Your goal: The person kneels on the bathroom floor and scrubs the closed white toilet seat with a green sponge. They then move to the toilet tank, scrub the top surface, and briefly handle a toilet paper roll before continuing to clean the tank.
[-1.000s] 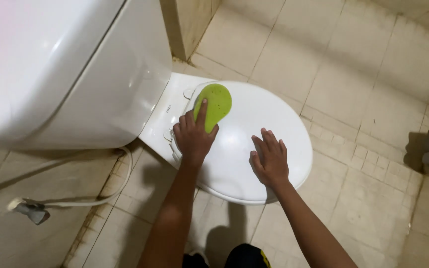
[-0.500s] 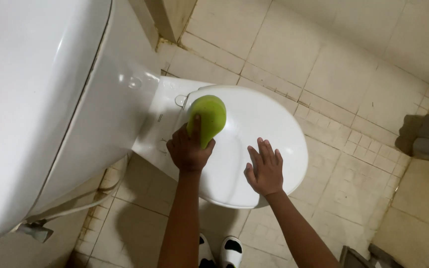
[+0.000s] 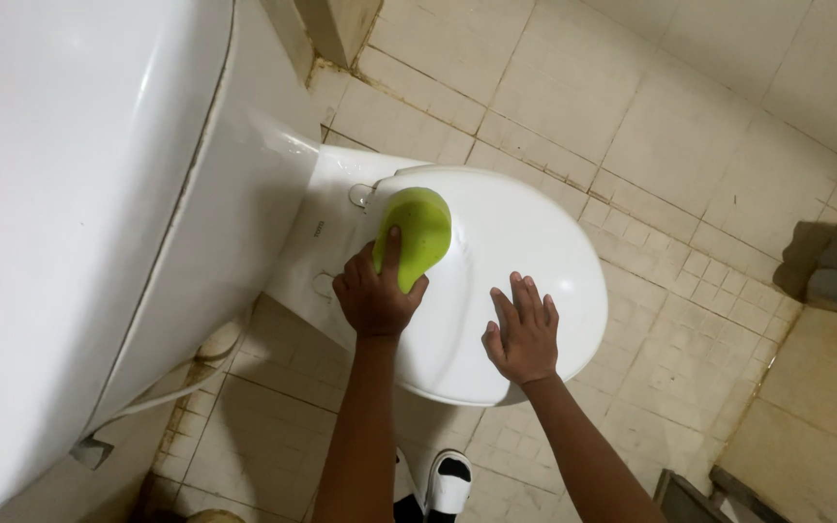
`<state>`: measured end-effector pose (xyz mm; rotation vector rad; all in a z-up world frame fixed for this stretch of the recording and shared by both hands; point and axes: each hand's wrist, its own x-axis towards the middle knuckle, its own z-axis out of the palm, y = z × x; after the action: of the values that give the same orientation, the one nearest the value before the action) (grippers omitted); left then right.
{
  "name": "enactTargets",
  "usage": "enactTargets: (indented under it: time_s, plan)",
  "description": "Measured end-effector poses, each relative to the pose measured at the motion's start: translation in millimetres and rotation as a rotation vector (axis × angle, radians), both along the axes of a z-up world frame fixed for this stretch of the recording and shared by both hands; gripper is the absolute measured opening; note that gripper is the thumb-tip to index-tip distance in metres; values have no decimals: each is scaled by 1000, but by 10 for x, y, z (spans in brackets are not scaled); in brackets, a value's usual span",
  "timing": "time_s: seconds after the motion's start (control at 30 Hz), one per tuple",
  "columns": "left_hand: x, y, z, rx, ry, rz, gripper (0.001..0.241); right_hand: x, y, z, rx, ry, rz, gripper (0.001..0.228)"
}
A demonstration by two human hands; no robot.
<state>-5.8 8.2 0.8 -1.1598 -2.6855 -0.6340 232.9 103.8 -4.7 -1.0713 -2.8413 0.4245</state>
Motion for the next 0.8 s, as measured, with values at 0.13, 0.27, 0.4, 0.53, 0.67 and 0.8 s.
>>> enactTargets:
  time_s: [0.13, 0.27, 0.4, 0.53, 0.67, 0.8]
  plan:
    - [6, -38, -7, -21, -2, -11, 87, 56, -57, -8, -7, -6, 2, 54]
    - [-13, -18, -30, -8, 34, -30, 86, 37, -16, -47, 15, -15, 2, 53]
    - [-4, -4, -51, -26, 53, -34, 86, 30, -14, -5, 11, -23, -7, 52]
    - [-3, 9, -37, -46, 59, -30, 86, 17, 0, 24, 13, -20, 2, 51]
    - [-23, 11, -33, -60, 59, -29, 84, -3, 9, 6, 33, -5, 5, 52]
    - [-19, 51, -30, -74, 52, -18, 83, 29, 28, -19, 15, -29, 26, 53]
